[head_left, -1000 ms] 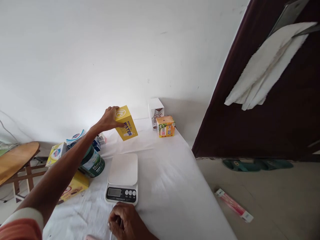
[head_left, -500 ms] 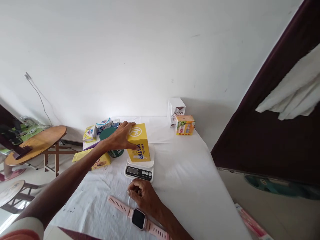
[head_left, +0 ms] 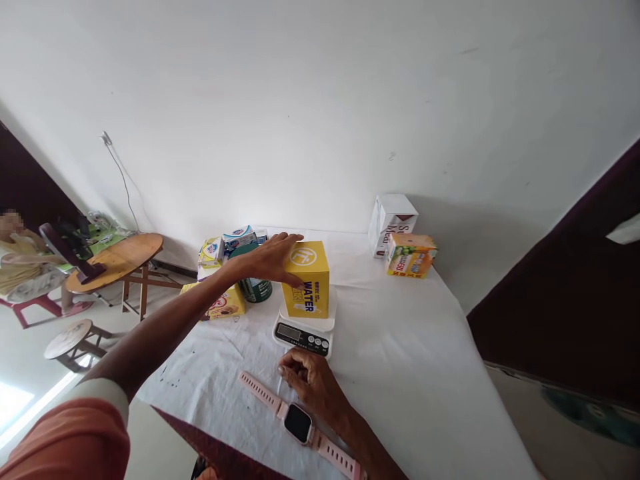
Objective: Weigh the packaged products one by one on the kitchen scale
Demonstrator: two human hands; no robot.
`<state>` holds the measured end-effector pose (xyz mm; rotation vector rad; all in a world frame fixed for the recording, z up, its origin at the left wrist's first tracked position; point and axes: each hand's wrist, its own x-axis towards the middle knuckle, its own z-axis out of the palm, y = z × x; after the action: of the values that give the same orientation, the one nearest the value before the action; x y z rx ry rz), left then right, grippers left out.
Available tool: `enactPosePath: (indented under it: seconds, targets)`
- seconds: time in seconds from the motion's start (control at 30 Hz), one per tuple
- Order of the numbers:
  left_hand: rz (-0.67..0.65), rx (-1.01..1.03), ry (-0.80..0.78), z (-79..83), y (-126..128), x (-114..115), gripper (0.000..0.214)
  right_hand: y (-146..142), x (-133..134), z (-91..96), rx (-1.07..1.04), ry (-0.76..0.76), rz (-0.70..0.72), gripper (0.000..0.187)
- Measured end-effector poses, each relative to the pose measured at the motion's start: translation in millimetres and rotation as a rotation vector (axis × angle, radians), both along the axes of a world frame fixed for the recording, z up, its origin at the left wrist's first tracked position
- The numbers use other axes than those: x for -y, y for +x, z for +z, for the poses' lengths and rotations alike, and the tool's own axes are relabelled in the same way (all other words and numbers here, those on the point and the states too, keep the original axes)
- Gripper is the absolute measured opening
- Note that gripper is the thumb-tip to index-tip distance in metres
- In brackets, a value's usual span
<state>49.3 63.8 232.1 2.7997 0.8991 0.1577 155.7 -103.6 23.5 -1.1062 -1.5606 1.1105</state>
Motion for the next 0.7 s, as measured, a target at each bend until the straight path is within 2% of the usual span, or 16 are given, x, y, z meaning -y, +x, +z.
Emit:
enactPosePath:
  seconds: [0.1,0.17,0.33,0.4,0.47,0.53,0.7]
  targets:
    - [0.028,0.058,0.046,3.3,-12,8,0.093,1,1,2.1,-0.004,-0.006,0.010,0.022]
    - [0.064,0.094,0.089,10.9,-29,18,0.092,1,2,5.1,-0.004,-0.014,0.012,0.023]
    - [0.204,0.127,0.150,37.8,-92,64,0.089,1,3,11.0,0.032,-0.030,0.017,0.026]
    - [0.273,0.104,0.140,41.9,-119,85,0.088,1,3,11.1,0.037,-0.038,0.015,0.027]
    - [0.352,0.064,0.137,38.1,-143,103,0.088,0,3,10.5,0.034,-0.054,0.013,0.028]
    - [0.431,0.027,0.134,27.4,-165,115,0.087,1,4,10.1,0.031,-0.071,0.018,0.028]
    - [0.515,0.014,0.138,-10.9,-203,118,0.079,1,5,10.1,0.024,-0.080,0.024,0.027]
